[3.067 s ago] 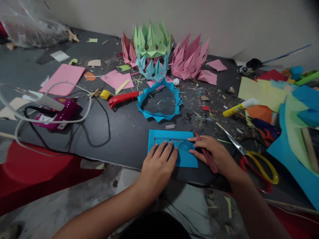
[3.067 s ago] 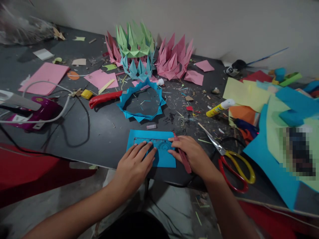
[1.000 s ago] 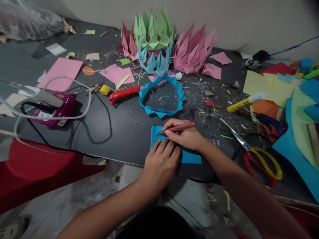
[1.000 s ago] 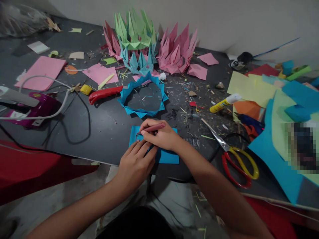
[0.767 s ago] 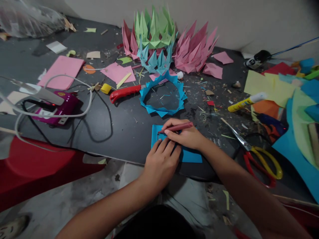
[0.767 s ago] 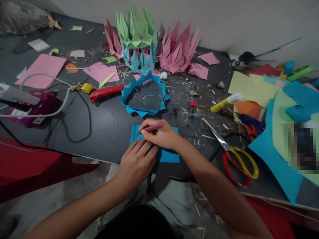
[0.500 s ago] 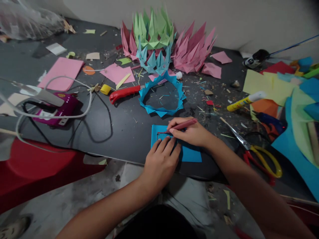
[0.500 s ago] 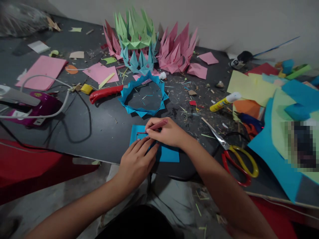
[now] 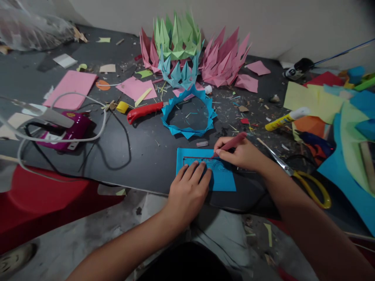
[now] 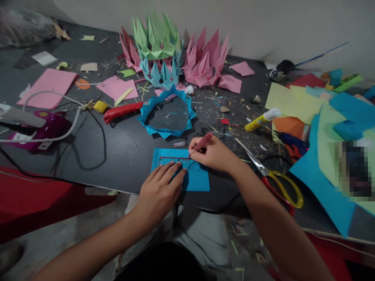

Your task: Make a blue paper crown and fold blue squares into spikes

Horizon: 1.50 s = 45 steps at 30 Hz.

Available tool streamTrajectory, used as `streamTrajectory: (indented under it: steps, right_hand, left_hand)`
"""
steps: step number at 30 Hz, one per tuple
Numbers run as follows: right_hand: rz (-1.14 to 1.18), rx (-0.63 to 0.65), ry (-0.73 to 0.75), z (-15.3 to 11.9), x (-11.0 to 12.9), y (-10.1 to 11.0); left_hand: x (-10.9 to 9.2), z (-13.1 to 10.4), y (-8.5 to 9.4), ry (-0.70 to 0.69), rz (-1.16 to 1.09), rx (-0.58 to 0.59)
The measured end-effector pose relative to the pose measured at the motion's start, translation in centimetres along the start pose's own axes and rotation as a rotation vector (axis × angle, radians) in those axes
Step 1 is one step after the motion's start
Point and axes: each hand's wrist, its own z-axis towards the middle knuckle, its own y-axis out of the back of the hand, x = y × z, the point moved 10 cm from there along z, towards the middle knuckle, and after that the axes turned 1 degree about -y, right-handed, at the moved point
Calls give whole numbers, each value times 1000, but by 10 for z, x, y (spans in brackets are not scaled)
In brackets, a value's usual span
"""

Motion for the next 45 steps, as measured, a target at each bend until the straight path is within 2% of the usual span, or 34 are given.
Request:
streamTrajectory:
  steps: [19,23,28,31,35,39,42,45]
  right_hand:
    - [11,15,-93,-5,-12,3]
    - [18,-19,-84,-7,-13,8]
    - [22,-124,-79,-29,-15,22]
    - [-62,-110,-57,-51,-16,19]
    - [-218,-94,51,-72,-10,10]
    - [-265,-76,75,-75,-9,6]
    - [-241,-19,72,-68,-10,4]
    - [-222,31,61,-59,-11,5]
  left_hand:
    - [0,0,1,-2,5,-6]
    - [0,0,0,1,2,8]
    - [0,1,0,1,-7,8]
    - [1,0,-1,5,-22,17]
    - [5,3,0,-21,-98,61]
    - [21,13,9,-92,-287,146]
    - [58,22,26,-5,-295,76]
    - [84,22,19,19,-327,170]
